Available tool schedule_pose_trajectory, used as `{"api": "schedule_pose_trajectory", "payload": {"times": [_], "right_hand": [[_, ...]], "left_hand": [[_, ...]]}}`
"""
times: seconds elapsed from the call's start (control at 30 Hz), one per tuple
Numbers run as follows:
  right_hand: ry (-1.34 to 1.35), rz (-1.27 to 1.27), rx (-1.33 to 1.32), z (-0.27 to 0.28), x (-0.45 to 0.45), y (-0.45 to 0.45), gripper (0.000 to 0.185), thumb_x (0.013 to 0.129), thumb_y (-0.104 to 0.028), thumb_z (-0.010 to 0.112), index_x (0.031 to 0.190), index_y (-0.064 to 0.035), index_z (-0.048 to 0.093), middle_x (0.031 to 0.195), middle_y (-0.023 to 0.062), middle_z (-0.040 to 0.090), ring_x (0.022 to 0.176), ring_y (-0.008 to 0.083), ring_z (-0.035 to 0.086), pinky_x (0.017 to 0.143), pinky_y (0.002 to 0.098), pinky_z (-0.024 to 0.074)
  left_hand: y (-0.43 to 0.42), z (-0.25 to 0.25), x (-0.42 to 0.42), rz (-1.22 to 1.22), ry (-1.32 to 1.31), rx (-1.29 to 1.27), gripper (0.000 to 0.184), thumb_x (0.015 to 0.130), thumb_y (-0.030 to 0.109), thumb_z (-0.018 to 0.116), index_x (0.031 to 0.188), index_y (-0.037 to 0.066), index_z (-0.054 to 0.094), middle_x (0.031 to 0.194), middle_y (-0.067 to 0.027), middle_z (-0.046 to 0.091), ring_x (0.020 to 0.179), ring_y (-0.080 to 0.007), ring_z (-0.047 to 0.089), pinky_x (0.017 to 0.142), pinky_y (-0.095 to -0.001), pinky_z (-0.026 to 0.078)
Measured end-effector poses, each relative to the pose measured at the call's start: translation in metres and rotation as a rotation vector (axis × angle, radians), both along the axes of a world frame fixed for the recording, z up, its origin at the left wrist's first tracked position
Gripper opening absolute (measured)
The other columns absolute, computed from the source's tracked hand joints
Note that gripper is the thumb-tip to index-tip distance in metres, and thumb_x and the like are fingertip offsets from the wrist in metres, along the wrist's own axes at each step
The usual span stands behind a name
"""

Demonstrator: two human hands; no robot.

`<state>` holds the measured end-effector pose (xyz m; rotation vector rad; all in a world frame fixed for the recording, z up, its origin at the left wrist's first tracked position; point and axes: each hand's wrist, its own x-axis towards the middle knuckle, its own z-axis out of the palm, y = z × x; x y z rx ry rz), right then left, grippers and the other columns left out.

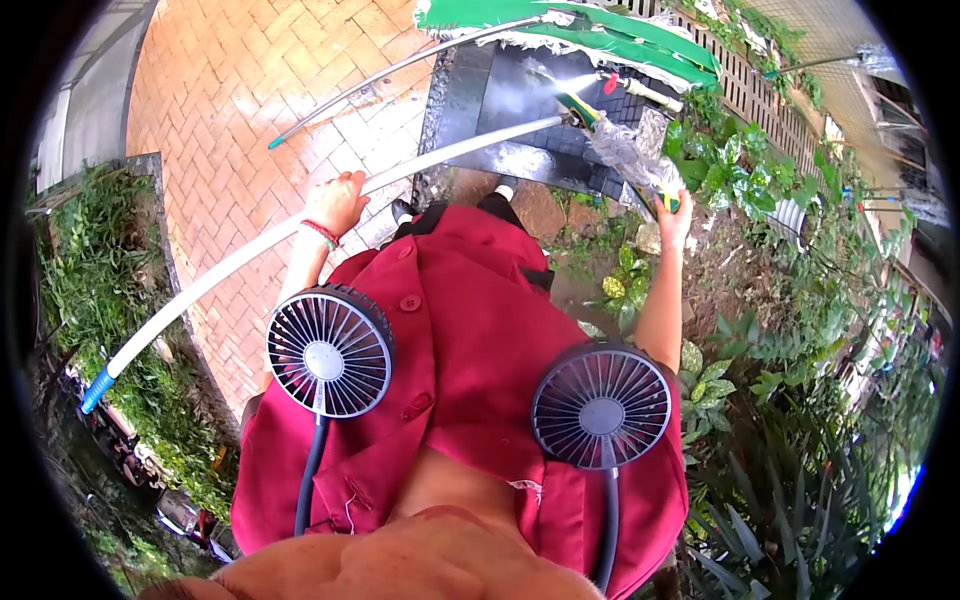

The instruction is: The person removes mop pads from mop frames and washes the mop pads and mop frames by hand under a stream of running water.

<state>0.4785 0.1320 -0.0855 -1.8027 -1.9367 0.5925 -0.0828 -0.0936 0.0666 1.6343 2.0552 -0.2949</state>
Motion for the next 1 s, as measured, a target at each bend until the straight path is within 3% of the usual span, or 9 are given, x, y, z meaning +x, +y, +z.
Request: {"api": "schedule_pose_trajectory", "payload": {"times": [0.13, 0.2, 0.27, 0.37, 0.53, 0.67, 0.93, 0.97, 1.0], "right_hand": [[0.042, -0.178, -0.012, -0.021, -0.004, -0.077, 0.044, 0.071, -0.017, 0.075, 0.103, 0.0013, 0.051, 0.096, 0.0078, 0.054, 0.088, 0.0168, 0.048, 0.081, 0.0293, 0.0398], [0.164, -0.259, -0.011, -0.041, -0.007, -0.111, 0.047, 0.067, -0.016, 0.077, 0.102, 0.0015, 0.051, 0.095, 0.0132, 0.053, 0.088, 0.0238, 0.049, 0.081, 0.0342, 0.0408], [0.3, -0.408, -0.044, -0.068, -0.009, -0.139, 0.056, 0.068, -0.017, 0.077, 0.111, 0.0063, 0.049, 0.107, 0.0158, 0.053, 0.098, 0.0237, 0.05, 0.091, 0.0322, 0.0377], [0.178, -0.374, 0.086, -0.063, -0.03, -0.144, 0.053, 0.068, -0.017, 0.077, 0.107, 0.0062, 0.05, 0.105, 0.0156, 0.053, 0.095, 0.0254, 0.051, 0.087, 0.0337, 0.0395], [0.004, -0.182, 0.173, 0.021, -0.084, -0.07, 0.04, 0.067, -0.02, 0.076, 0.094, -0.0012, 0.054, 0.086, 0.0135, 0.051, 0.08, 0.0276, 0.051, 0.074, 0.0374, 0.0423], [-0.21, -0.001, 0.21, 0.044, -0.097, 0.019, 0.047, 0.063, -0.028, 0.077, 0.1, -0.0073, 0.056, 0.093, 0.0156, 0.055, 0.085, 0.0327, 0.056, 0.074, 0.0402, 0.0453], [-0.372, 0.159, 0.061, 0.09, -0.134, 0.148, 0.047, 0.067, -0.038, 0.071, 0.106, -0.0159, 0.055, 0.101, 0.0115, 0.058, 0.091, 0.0296, 0.058, 0.076, 0.0393, 0.0472], [-0.37, 0.176, 0.076, 0.09, -0.137, 0.152, 0.047, 0.068, -0.04, 0.071, 0.106, -0.0175, 0.055, 0.102, 0.0112, 0.058, 0.091, 0.03, 0.059, 0.076, 0.0399, 0.0474], [-0.383, 0.169, 0.062, 0.088, -0.14, 0.152, 0.048, 0.068, -0.04, 0.071, 0.107, -0.0181, 0.054, 0.101, 0.011, 0.058, 0.091, 0.0303, 0.059, 0.076, 0.0401, 0.0474]], "left_hand": [[-0.015, -0.007, 0.002, -0.007, 0.031, -0.002, 0.022, 0.077, 0.021, 0.061, 0.09, 0.007, 0.051, 0.085, -0.0141, 0.06, 0.079, -0.0331, 0.061, 0.065, -0.0438, 0.049], [-0.023, -0.014, 0.004, -0.027, 0.054, 0.003, 0.021, 0.077, 0.02, 0.061, 0.089, 0.007, 0.051, 0.085, -0.0142, 0.06, 0.079, -0.0338, 0.061, 0.065, -0.0442, 0.049], [-0.032, -0.017, 0.003, -0.013, 0.029, 0.005, 0.02, 0.076, 0.018, 0.062, 0.088, 0.006, 0.051, 0.084, -0.0145, 0.059, 0.079, -0.0346, 0.061, 0.066, -0.0449, 0.049], [-0.046, -0.02, 0.0, 0.019, 0.007, -0.01, 0.019, 0.077, 0.018, 0.061, 0.088, 0.007, 0.051, 0.083, -0.0148, 0.059, 0.079, -0.035, 0.061, 0.066, -0.0456, 0.048], [-0.054, -0.018, 0.003, 0.106, -0.034, -0.077, 0.021, 0.077, 0.019, 0.061, 0.089, 0.006, 0.051, 0.085, -0.0165, 0.059, 0.08, -0.0359, 0.06, 0.067, -0.0462, 0.048], [-0.06, -0.025, 0.007, 0.177, -0.131, -0.101, 0.023, 0.077, 0.021, 0.061, 0.091, 0.005, 0.05, 0.084, -0.0187, 0.06, 0.079, -0.0377, 0.06, 0.067, -0.0462, 0.047], [-0.056, -0.029, 0.018, 0.243, -0.528, -0.077, 0.037, 0.08, 0.028, 0.06, 0.108, 0.006, 0.051, 0.083, -0.0205, 0.062, 0.08, -0.0372, 0.06, 0.07, -0.0438, 0.046], [-0.052, -0.025, 0.019, 0.153, -0.553, -0.047, 0.038, 0.082, 0.027, 0.059, 0.111, 0.005, 0.049, 0.075, -0.0148, 0.061, 0.065, -0.0287, 0.061, 0.059, -0.0383, 0.048], [-0.047, -0.02, 0.019, 0.284, -0.715, -0.195, 0.036, 0.082, 0.026, 0.058, 0.109, 0.004, 0.049, 0.072, -0.0121, 0.059, 0.06, -0.0244, 0.059, 0.054, -0.0354, 0.047]]}}
